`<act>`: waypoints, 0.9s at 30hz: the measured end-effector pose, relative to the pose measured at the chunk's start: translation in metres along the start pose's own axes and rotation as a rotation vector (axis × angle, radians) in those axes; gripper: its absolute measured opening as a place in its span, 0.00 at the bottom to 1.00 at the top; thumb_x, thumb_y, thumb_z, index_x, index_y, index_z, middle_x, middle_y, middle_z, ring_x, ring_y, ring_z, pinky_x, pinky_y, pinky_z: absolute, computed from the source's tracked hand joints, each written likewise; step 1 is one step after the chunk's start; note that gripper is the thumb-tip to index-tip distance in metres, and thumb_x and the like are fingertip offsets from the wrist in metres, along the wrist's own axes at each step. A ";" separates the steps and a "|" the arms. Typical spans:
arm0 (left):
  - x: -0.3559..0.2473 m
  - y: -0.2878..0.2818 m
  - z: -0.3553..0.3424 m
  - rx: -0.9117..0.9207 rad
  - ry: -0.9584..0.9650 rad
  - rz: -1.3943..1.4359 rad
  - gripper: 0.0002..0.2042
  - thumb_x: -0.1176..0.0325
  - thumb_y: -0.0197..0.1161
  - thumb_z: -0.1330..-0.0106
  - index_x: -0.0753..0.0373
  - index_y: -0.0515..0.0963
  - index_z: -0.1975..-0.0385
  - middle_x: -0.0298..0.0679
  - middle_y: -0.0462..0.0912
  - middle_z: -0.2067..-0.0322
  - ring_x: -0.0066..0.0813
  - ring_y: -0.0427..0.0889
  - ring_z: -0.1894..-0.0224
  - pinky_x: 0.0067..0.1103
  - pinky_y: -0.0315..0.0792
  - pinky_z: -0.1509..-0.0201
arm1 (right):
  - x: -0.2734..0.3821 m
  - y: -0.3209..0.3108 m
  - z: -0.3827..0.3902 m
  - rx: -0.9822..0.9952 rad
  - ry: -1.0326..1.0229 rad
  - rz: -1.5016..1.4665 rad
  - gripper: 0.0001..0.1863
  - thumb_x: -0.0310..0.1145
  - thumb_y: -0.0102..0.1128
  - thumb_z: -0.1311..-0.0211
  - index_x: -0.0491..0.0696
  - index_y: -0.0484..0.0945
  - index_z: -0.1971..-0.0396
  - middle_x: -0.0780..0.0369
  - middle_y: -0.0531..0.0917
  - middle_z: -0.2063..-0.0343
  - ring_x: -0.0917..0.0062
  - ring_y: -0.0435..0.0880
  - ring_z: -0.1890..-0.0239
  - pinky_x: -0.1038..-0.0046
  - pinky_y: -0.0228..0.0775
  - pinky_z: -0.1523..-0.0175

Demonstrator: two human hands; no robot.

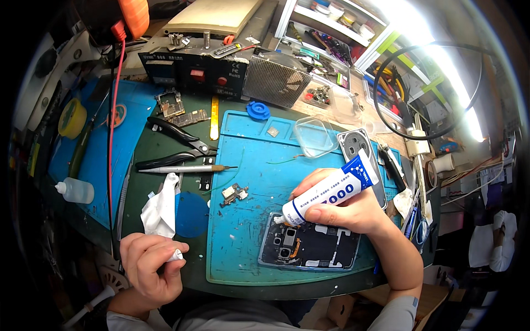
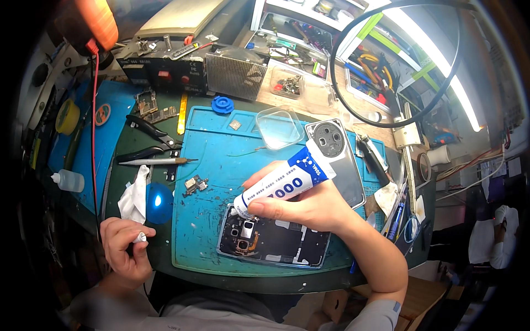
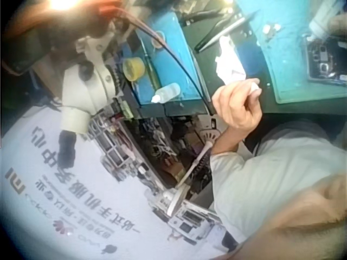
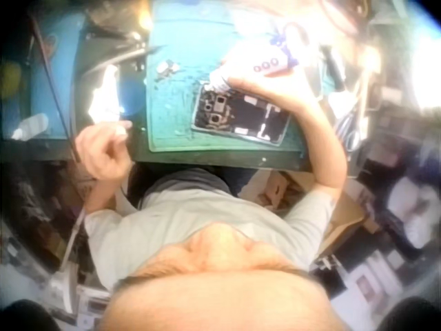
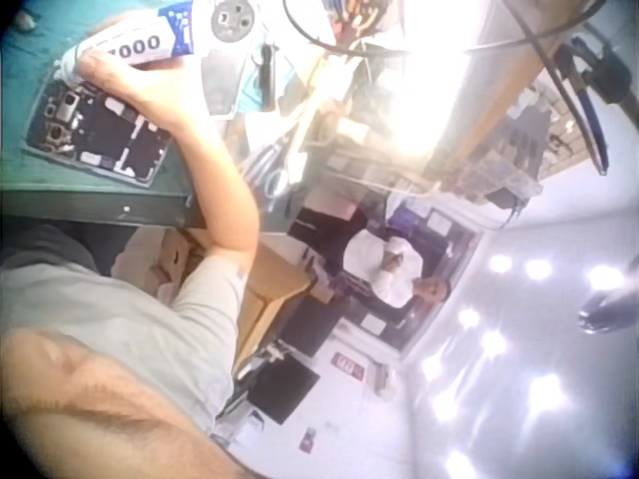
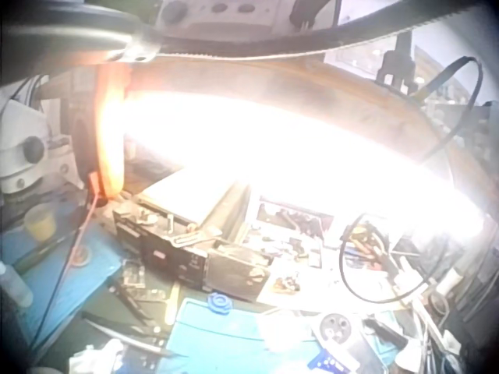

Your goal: The person applies adhesive to the internal frame of a disassembled white smartphone, then aligns and presses the back cover into place. They secure the device with rubber bands and hand it to another person.

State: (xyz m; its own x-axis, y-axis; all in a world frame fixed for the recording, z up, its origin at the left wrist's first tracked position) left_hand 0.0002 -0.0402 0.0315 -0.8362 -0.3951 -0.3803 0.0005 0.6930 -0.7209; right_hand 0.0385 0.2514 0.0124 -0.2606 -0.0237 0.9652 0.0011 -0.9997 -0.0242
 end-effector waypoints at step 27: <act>0.000 0.001 -0.001 0.002 0.000 -0.006 0.07 0.64 0.58 0.29 0.59 0.71 0.60 0.30 0.86 0.71 0.27 0.77 0.67 0.26 0.66 0.58 | -0.001 -0.002 0.002 -0.020 0.020 0.059 0.18 0.33 0.76 0.48 0.42 0.83 0.59 0.58 0.85 0.61 0.76 0.84 0.58 0.75 0.76 0.53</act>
State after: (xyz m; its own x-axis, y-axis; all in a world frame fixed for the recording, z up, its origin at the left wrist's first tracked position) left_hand 0.0000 -0.0391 0.0316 -0.8360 -0.3996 -0.3762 -0.0037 0.6896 -0.7242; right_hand 0.0404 0.2530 0.0116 -0.2795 -0.0826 0.9566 -0.0022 -0.9962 -0.0866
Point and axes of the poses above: each hand's wrist, its own z-axis away from the middle knuckle, its own y-axis out of the palm, x = y × z, the point moved 7 cm from there along -z, towards the middle knuckle
